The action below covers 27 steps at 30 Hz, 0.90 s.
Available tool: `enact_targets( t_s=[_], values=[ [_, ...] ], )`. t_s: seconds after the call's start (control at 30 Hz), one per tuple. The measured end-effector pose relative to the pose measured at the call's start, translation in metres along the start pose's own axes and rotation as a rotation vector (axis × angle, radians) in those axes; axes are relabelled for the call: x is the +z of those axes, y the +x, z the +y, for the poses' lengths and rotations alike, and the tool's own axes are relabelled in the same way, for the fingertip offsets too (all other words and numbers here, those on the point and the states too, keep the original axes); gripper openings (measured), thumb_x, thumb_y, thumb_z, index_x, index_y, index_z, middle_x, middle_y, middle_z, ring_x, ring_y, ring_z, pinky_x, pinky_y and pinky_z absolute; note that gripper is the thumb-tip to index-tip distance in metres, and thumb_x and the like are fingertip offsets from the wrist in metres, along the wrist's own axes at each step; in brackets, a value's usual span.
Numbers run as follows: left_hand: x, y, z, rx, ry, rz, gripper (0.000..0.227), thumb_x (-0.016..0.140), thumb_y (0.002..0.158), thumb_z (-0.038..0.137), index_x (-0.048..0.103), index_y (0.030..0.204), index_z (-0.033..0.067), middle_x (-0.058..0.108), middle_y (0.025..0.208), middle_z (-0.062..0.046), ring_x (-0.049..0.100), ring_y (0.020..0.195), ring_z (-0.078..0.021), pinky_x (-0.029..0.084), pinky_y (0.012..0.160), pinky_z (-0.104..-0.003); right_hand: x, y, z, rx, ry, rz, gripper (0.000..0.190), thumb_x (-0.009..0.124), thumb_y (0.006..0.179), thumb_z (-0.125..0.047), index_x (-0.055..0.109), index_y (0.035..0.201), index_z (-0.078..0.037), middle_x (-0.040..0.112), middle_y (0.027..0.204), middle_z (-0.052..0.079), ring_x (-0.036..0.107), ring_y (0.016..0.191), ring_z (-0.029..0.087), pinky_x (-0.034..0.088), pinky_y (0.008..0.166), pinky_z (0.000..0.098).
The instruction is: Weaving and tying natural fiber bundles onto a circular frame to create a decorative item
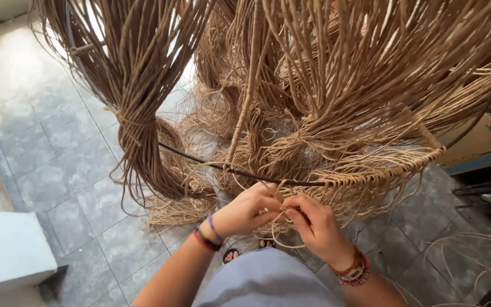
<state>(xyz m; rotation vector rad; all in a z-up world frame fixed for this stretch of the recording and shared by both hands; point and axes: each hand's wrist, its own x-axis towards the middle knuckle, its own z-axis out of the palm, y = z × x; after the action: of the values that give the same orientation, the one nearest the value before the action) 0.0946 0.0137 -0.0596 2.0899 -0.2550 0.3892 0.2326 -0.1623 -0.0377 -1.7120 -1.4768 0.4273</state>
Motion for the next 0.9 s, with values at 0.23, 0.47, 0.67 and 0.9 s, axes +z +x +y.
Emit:
enact_targets(
  t_s=[0.23,0.47,0.67,0.9],
  values=[
    [-0.005,-0.014,-0.005,-0.333,0.476,-0.256,0.022,0.067,0.095,0.036,0.067,0.077,0.0230,0.060,0.098,0.000,0.061,0.083,-0.0224,0.050,0.069,-0.043,-0.002,0.010,-0.013,-0.108,0.072,0.127,0.015,0.063,0.098,-0.017,0.071,0.105,-0.006,0.067,0.089,0.005,0.062,0.073,0.015,0.051,0.062,0.0256],
    [0.016,-0.030,-0.018,-0.158,0.071,-0.344,0.023,0.057,0.103,0.023,0.065,0.085,0.0101,0.066,0.080,-0.006,0.064,0.069,-0.0245,0.052,0.067,-0.039,0.001,0.005,-0.011,-0.128,0.052,0.283,0.016,0.069,0.095,-0.019,0.076,0.102,-0.007,0.070,0.091,0.004,0.065,0.079,0.015,0.054,0.068,0.0253],
    [-0.005,-0.004,0.032,-0.042,-0.273,-0.007,0.030,0.051,0.105,0.033,0.059,0.110,0.0052,0.061,0.098,-0.007,0.058,0.089,-0.0217,0.049,0.084,-0.035,0.010,-0.001,-0.006,-0.105,0.128,0.286,0.020,0.068,0.096,-0.020,0.076,0.107,-0.005,0.070,0.090,0.006,0.067,0.077,0.016,0.054,0.067,0.0262],
    [-0.006,-0.001,0.037,-0.205,-0.238,0.113,0.054,0.057,0.097,0.051,0.059,0.128,0.0070,0.063,0.107,-0.006,0.058,0.093,-0.0177,0.049,0.083,-0.032,0.011,0.005,-0.009,-0.102,0.164,0.309,0.019,0.069,0.095,-0.019,0.077,0.108,-0.007,0.056,0.100,0.005,0.059,0.090,0.016,0.050,0.079,0.0273]
  ],
)
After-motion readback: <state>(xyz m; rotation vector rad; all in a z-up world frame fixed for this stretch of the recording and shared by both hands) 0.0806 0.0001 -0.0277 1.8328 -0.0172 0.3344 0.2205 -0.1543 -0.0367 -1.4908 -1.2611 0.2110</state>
